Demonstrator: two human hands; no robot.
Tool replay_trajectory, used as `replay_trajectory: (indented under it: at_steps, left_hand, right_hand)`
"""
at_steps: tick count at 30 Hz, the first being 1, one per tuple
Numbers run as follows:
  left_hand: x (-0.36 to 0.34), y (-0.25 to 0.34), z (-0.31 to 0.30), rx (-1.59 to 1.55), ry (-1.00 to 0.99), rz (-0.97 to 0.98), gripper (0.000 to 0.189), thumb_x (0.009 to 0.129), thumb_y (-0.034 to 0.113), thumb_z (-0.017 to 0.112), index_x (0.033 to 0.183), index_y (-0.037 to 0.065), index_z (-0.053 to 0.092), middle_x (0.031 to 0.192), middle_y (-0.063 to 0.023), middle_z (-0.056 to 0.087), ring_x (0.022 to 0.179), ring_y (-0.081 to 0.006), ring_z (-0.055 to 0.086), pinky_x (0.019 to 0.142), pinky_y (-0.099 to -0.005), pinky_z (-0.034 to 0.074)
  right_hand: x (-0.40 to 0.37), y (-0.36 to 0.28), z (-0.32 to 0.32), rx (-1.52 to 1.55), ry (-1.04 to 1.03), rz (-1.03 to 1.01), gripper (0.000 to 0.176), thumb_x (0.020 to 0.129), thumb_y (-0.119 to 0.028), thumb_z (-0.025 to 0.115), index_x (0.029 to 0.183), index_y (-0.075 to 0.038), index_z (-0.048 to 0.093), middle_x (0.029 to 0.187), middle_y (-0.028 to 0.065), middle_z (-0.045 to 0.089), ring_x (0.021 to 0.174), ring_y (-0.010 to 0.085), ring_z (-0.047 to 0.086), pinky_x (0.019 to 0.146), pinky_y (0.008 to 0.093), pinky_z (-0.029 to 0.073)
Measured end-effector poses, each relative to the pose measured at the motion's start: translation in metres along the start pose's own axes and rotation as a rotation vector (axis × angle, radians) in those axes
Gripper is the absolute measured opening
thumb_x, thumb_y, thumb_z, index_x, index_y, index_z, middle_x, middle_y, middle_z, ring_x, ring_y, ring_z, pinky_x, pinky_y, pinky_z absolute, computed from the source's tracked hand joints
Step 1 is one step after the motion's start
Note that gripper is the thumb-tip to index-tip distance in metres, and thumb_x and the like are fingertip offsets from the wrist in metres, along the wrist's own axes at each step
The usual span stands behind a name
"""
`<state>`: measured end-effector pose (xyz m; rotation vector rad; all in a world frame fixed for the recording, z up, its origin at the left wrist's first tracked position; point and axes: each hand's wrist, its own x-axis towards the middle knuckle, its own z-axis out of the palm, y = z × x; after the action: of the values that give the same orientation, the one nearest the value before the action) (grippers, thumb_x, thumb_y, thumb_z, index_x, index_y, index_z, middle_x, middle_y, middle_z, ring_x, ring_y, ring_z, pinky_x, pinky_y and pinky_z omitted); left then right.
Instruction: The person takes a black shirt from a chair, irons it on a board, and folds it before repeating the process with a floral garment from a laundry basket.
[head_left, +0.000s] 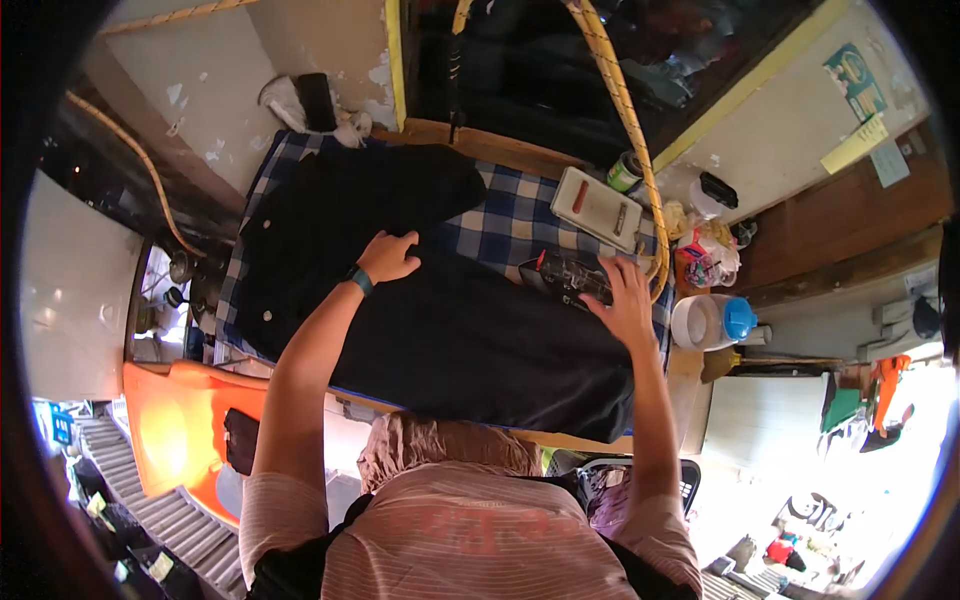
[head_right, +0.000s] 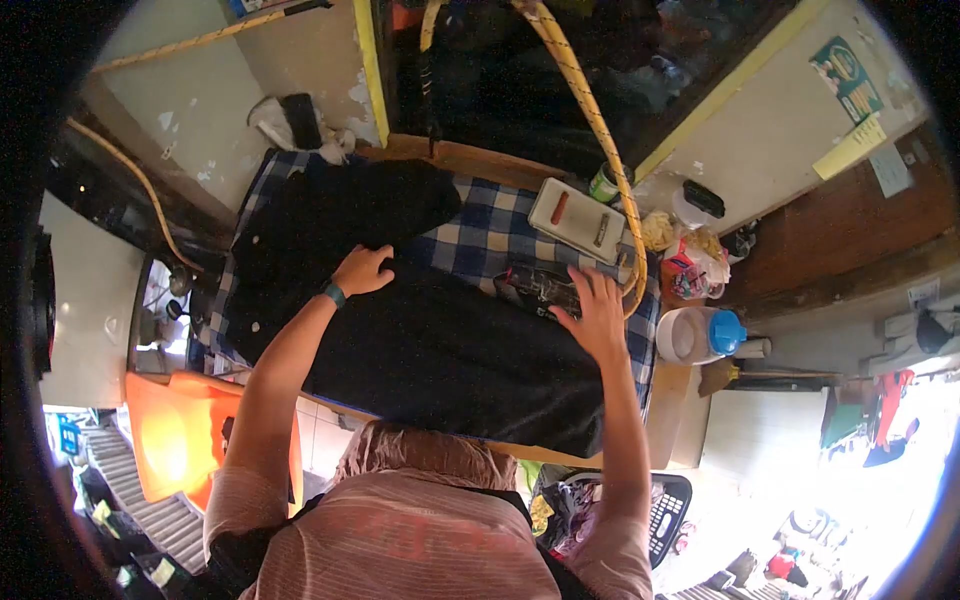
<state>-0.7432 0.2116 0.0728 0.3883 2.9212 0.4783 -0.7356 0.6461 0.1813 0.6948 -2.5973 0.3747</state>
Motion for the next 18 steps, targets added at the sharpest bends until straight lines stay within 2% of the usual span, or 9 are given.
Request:
replay_trajectory:
  at_steps: [2,5,6,9,10,11,14,16,18]
  left_hand:
    - [-0.012,0.008,-0.012,-0.027,-0.09,-0.105,0.033,0.074,0.024,0.065,0.104,0.01,0.063,0.074,-0.0113,0.066,0.073,-0.0283,0.063,0.092,-0.0445,0.035]
    - [-0.021,0.003,-0.021,0.278,-0.211,-0.109,0.034,0.077,0.028,0.064,0.107,0.011,0.062,0.082,-0.0085,0.067,0.084,-0.0244,0.062,0.095,-0.0432,0.034]
    - [-0.021,-0.002,-0.021,0.353,-0.113,-0.103,0.036,0.078,0.027,0.064,0.11,0.011,0.06,0.091,-0.0078,0.066,0.094,-0.0228,0.06,0.097,-0.0433,0.033]
    - [-0.036,-0.003,-0.007,0.507,0.204,-0.166,0.042,0.081,0.026,0.066,0.119,0.011,0.057,0.11,-0.0079,0.061,0.112,-0.0227,0.051,0.101,-0.0451,0.031]
    - [-0.042,0.001,-0.004,0.608,0.409,-0.193,0.046,0.082,0.025,0.068,0.125,0.012,0.055,0.121,-0.0087,0.056,0.121,-0.0243,0.045,0.103,-0.0467,0.029]
    - [-0.049,0.009,0.0,0.48,0.336,-0.212,0.041,0.086,0.02,0.063,0.126,0.012,0.054,0.133,-0.0104,0.048,0.132,-0.0265,0.038,0.107,-0.0485,0.026]
    - [-0.077,0.032,0.026,0.26,0.508,-0.151,0.04,0.089,0.019,0.06,0.128,0.013,0.053,0.138,-0.0116,0.044,0.137,-0.0264,0.032,0.111,-0.0502,0.021]
    - [-0.11,0.053,0.049,0.108,0.578,-0.181,0.042,0.092,0.025,0.056,0.132,0.014,0.05,0.141,-0.0115,0.042,0.141,-0.0263,0.026,0.113,-0.0544,0.014]
    - [-0.146,0.071,0.073,0.071,0.511,-0.267,0.044,0.095,0.031,0.05,0.136,0.014,0.047,0.144,-0.0119,0.04,0.141,-0.0267,0.027,0.113,-0.0578,0.008]
  right_hand:
    - [0.027,0.018,0.024,0.215,-0.521,0.04,0.055,0.077,-0.023,0.076,0.125,-0.009,0.055,0.091,0.0127,0.064,0.086,0.0341,0.061,0.08,0.0456,0.048]
    - [0.048,0.029,0.049,0.36,-0.804,0.065,0.06,0.079,-0.026,0.074,0.129,-0.004,0.051,0.075,0.0114,0.064,0.066,0.0264,0.063,0.065,0.0405,0.051]
    - [0.051,0.034,0.057,0.353,-0.824,0.033,0.06,0.079,-0.026,0.074,0.129,-0.004,0.051,0.075,0.0114,0.064,0.066,0.0264,0.063,0.065,0.0405,0.051]
    - [0.056,0.046,0.074,0.825,-1.212,0.429,0.08,0.077,-0.035,0.073,0.133,0.011,0.04,0.07,0.0114,0.064,0.052,0.0143,0.059,0.054,0.0295,0.049]
    - [0.057,0.045,0.079,0.814,-1.228,0.415,0.08,0.077,-0.035,0.073,0.133,0.011,0.04,0.07,0.0114,0.064,0.052,0.0143,0.059,0.054,0.0295,0.049]
    - [0.059,0.045,0.083,0.634,-1.136,0.463,0.08,0.076,-0.034,0.072,0.134,0.01,0.04,0.073,0.012,0.065,0.053,0.0156,0.06,0.055,0.0305,0.049]
    - [0.063,-0.018,0.056,0.307,-0.802,0.534,0.077,0.072,-0.032,0.07,0.134,0.005,0.044,0.086,0.0197,0.068,0.067,0.0273,0.068,0.066,0.0367,0.053]
    - [0.055,-0.044,0.042,0.111,-0.358,0.321,0.077,0.068,-0.034,0.071,0.132,0.001,0.048,0.098,0.0262,0.066,0.087,0.0378,0.067,0.079,0.0419,0.052]
    - [0.053,-0.075,0.006,0.235,-0.336,0.308,0.073,0.067,-0.033,0.071,0.13,-0.001,0.05,0.103,0.0285,0.064,0.098,0.0423,0.062,0.086,0.0446,0.05]
